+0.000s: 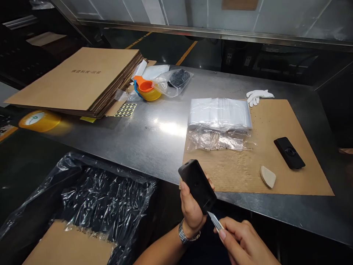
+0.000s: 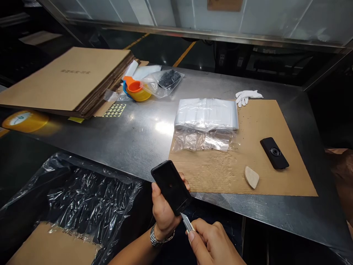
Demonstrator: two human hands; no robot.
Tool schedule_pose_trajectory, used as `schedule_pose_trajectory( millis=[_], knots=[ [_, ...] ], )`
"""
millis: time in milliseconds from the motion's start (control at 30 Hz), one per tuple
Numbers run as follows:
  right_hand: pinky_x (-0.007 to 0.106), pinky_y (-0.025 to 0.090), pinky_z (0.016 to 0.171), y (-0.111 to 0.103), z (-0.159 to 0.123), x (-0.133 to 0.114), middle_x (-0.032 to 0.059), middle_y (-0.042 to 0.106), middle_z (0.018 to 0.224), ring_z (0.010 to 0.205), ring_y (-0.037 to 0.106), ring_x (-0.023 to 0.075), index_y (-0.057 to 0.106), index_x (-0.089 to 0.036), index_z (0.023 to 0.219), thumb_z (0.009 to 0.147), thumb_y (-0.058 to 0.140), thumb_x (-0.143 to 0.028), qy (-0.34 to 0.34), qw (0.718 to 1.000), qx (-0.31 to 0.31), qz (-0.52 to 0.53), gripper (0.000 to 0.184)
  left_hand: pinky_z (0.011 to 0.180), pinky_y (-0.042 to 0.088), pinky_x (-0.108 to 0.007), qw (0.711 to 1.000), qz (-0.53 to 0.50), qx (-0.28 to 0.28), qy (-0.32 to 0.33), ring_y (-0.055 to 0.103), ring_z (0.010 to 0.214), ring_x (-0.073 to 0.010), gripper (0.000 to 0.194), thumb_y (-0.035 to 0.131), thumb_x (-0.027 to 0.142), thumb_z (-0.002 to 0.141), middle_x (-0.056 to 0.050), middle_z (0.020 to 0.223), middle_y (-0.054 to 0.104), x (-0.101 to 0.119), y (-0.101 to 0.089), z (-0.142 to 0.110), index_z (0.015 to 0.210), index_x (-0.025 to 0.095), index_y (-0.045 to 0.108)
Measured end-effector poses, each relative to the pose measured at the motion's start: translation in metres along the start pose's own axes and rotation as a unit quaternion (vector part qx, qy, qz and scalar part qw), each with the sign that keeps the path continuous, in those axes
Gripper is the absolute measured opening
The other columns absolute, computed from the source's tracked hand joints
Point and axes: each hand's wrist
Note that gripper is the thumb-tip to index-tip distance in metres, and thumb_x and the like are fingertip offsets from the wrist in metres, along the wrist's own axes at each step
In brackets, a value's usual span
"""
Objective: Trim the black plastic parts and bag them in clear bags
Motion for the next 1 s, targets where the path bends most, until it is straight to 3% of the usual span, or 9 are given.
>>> schedule_pose_trajectory(
  millis=[100,333,467,533,633,733,833,1000],
  knots=[
    [0.021,0.034,0.048,0.002,0.0,-0.001,-0.0077,0.033,0.042,0.041,0.041,0.0093,0.053,-0.021,0.075,0.092,0.031,-0.048,0.0,1.0,0.024,-0.006,0.038,0.055,0.044,-0.026,0.998,0.006,-0.013,0.053,0.055,0.061,-0.0157,0.049,0.04,0.061,0.081,-0.005,0.073,0.061,-0.001,0.0,-0.001,0.088,0.016,0.059],
    [0.017,0.027,0.037,0.002,0.001,-0.001,-0.0075,0.033,0.045,0.038,0.04,0.0071,0.055,-0.019,0.08,0.093,0.031,-0.045,-0.028,0.999,-0.002,0.022,0.038,0.055,0.046,-0.024,0.997,-0.028,-0.037,0.058,0.055,0.062,-0.015,0.05,0.042,0.06,0.08,-0.005,0.074,0.061,-0.002,-0.001,-0.001,0.087,0.016,0.063],
    [0.017,0.034,0.042,0.002,-0.004,0.003,-0.0047,0.045,0.052,0.045,0.047,0.0086,0.056,-0.02,0.083,0.094,0.034,-0.033,-0.105,0.987,0.115,-0.036,0.028,0.055,0.048,-0.023,0.994,-0.08,-0.034,0.068,0.056,0.062,-0.0143,0.052,0.047,0.064,0.075,-0.004,0.074,0.061,-0.003,0.001,0.002,0.086,0.017,0.066],
    [0.02,0.039,0.047,0.004,-0.005,0.006,-0.0019,0.053,0.059,0.051,0.051,0.0106,0.057,-0.018,0.095,0.092,0.037,-0.022,-0.189,0.95,0.212,-0.129,0.021,0.055,0.048,-0.022,0.991,-0.094,-0.027,0.091,0.056,0.062,-0.0139,0.051,0.049,0.064,0.073,-0.004,0.073,0.061,-0.003,0.002,0.003,0.085,0.018,0.067],
    [0.024,0.039,0.047,0.009,-0.002,0.01,0.0003,0.056,0.06,0.05,0.05,0.0116,0.054,-0.008,0.113,0.086,0.045,-0.008,-0.314,0.839,0.327,-0.301,0.029,0.058,0.05,-0.022,0.987,-0.098,-0.011,0.124,0.056,0.062,-0.0137,0.052,0.05,0.066,0.071,-0.003,0.073,0.06,-0.004,0.004,0.002,0.083,0.018,0.066],
    [0.024,0.035,0.043,0.014,0.002,0.013,-0.0027,0.049,0.051,0.044,0.047,0.0099,0.057,-0.002,0.112,0.082,0.051,-0.004,-0.34,0.749,0.372,-0.43,0.031,0.056,0.05,-0.023,0.984,-0.098,-0.001,0.146,0.056,0.063,-0.014,0.054,0.051,0.068,0.069,-0.003,0.076,0.059,-0.004,0.004,0.002,0.083,0.018,0.065],
    [0.024,0.034,0.042,0.016,0.002,0.013,-0.0037,0.047,0.049,0.042,0.046,0.0088,0.06,-0.003,0.111,0.082,0.051,-0.004,-0.331,0.719,0.377,-0.481,0.03,0.056,0.05,-0.023,0.981,-0.096,-0.004,0.171,0.056,0.063,-0.0143,0.054,0.05,0.067,0.07,-0.002,0.076,0.059,-0.003,0.003,0.001,0.084,0.018,0.065],
    [0.025,0.032,0.041,0.017,0.002,0.011,-0.004,0.046,0.049,0.041,0.045,0.0082,0.062,-0.003,0.107,0.082,0.05,-0.002,-0.332,0.711,0.378,-0.491,0.028,0.056,0.05,-0.023,0.976,-0.088,-0.011,0.197,0.057,0.063,-0.0147,0.051,0.049,0.065,0.073,-0.003,0.075,0.06,-0.003,0.004,0.002,0.086,0.018,0.066]
  ],
)
Point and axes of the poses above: each hand's wrist, its own z-axis towards the middle knuckle, its own y-axis out of the palm, x = y × z
